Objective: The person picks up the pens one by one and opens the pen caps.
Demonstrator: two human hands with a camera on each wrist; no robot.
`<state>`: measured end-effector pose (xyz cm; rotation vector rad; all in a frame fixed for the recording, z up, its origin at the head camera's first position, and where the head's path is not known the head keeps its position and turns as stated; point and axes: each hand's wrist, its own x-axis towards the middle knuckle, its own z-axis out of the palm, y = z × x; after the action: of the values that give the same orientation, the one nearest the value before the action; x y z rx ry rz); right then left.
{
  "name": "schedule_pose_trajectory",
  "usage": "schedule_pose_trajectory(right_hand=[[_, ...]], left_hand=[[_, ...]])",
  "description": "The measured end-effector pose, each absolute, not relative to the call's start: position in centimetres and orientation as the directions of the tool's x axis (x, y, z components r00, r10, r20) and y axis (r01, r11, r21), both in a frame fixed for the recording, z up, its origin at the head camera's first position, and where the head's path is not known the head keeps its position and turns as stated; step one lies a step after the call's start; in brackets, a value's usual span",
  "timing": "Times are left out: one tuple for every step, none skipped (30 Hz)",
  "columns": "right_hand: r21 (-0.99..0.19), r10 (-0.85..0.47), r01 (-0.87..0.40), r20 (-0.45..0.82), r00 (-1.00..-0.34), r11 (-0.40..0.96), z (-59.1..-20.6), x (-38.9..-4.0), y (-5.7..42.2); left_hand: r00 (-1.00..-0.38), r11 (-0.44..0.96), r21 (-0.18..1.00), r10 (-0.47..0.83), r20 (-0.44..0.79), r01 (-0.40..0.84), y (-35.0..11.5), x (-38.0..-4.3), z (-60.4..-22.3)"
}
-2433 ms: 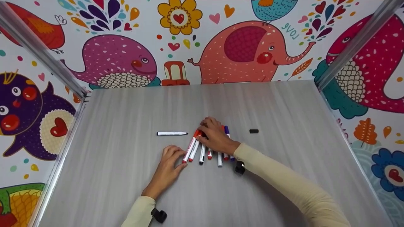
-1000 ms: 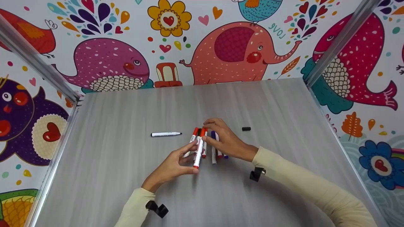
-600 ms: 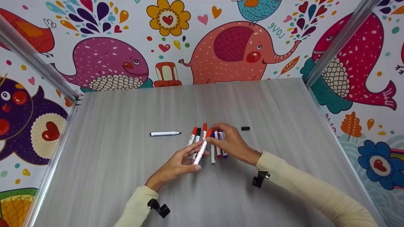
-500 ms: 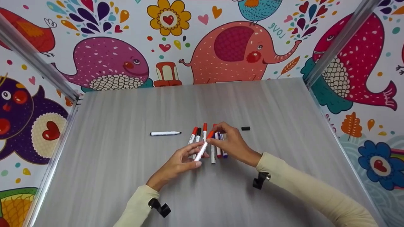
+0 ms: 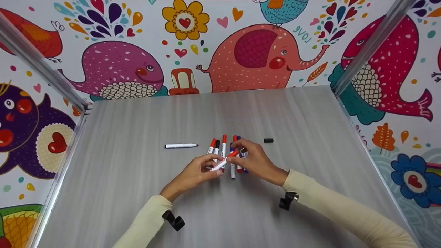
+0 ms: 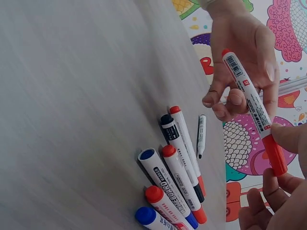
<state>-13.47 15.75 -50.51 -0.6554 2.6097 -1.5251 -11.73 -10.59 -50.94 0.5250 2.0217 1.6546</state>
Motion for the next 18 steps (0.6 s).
schedule_pose_trajectory(right_hand=[[-0.838, -0.386, -0.337, 0.168, -0.907, 0.429, -50.5, -13.4, 15.8], [-0.836, -0.389, -0.337, 0.165, -0.907, 0.432, -50.4, -13.4, 15.9], [-0.834, -0.392, -0.340, 0.164, -0.905, 0.435, -50.3, -13.3, 16.0], [-0.831, -0.393, -0.341, 0.162, -0.905, 0.440, -50.3, -13.3, 16.1], [-0.828, -0.395, -0.342, 0.162, -0.904, 0.444, -50.2, -13.3, 16.2], [-0.823, -0.397, -0.348, 0.164, -0.903, 0.449, -50.2, -13.2, 16.2], [-0.821, -0.399, -0.349, 0.164, -0.902, 0.452, -50.2, -13.2, 16.3], [-0.819, -0.401, -0.353, 0.166, -0.901, 0.452, -50.2, -13.2, 16.4], [-0.816, -0.404, -0.359, 0.171, -0.899, 0.452, -50.2, -13.2, 16.5], [-0.813, -0.406, -0.364, 0.175, -0.897, 0.454, -50.2, -13.2, 16.5], [-0.809, -0.410, -0.371, 0.179, -0.894, 0.455, -50.2, -13.2, 16.6], [-0.805, -0.413, -0.378, 0.183, -0.892, 0.458, -50.3, -13.2, 16.7], [-0.803, -0.416, -0.381, 0.185, -0.890, 0.458, -50.4, -13.2, 16.8], [-0.800, -0.420, -0.387, 0.188, -0.888, 0.459, -50.4, -13.2, 16.8], [-0.797, -0.424, -0.391, 0.190, -0.886, 0.460, -50.5, -13.2, 16.9], [-0.795, -0.428, -0.394, 0.190, -0.884, 0.460, -50.6, -13.2, 17.0], [-0.794, -0.433, -0.397, 0.190, -0.881, 0.461, -50.6, -13.2, 17.1], [-0.791, -0.437, -0.401, 0.190, -0.879, 0.462, -50.7, -13.2, 17.1]], left_hand=[[-0.815, 0.218, 0.976, 0.566, -0.120, 0.007, -10.6, -11.8, -50.8], [-0.815, 0.238, 0.971, 0.566, -0.121, 0.021, -10.5, -11.8, -50.7], [-0.815, 0.255, 0.966, 0.567, -0.122, 0.032, -10.5, -11.9, -50.6], [-0.813, 0.270, 0.962, 0.569, -0.121, 0.047, -10.5, -11.9, -50.5], [-0.812, 0.284, 0.957, 0.572, -0.119, 0.060, -10.5, -12.0, -50.4], [-0.809, 0.296, 0.953, 0.576, -0.118, 0.071, -10.4, -12.1, -50.4], [-0.806, 0.302, 0.950, 0.580, -0.117, 0.080, -10.4, -12.2, -50.4], [-0.804, 0.306, 0.948, 0.584, -0.113, 0.090, -10.3, -12.3, -50.3], [-0.802, 0.309, 0.946, 0.588, -0.109, 0.098, -10.3, -12.4, -50.3], [-0.800, 0.311, 0.945, 0.591, -0.106, 0.104, -10.2, -12.5, -50.3], [-0.798, 0.311, 0.944, 0.594, -0.104, 0.108, -10.2, -12.5, -50.3], [-0.797, 0.311, 0.944, 0.596, -0.102, 0.112, -10.1, -12.6, -50.3], [-0.795, 0.313, 0.943, 0.598, -0.100, 0.117, -10.0, -12.7, -50.3], [-0.793, 0.315, 0.941, 0.601, -0.098, 0.122, -10.0, -12.7, -50.3], [-0.791, 0.318, 0.939, 0.604, -0.098, 0.126, -9.9, -12.7, -50.3], [-0.789, 0.323, 0.937, 0.607, -0.099, 0.130, -9.9, -12.7, -50.3], [-0.786, 0.327, 0.935, 0.610, -0.098, 0.137, -9.9, -12.8, -50.3], [-0.783, 0.332, 0.932, 0.614, -0.097, 0.145, -9.9, -12.8, -50.3]])
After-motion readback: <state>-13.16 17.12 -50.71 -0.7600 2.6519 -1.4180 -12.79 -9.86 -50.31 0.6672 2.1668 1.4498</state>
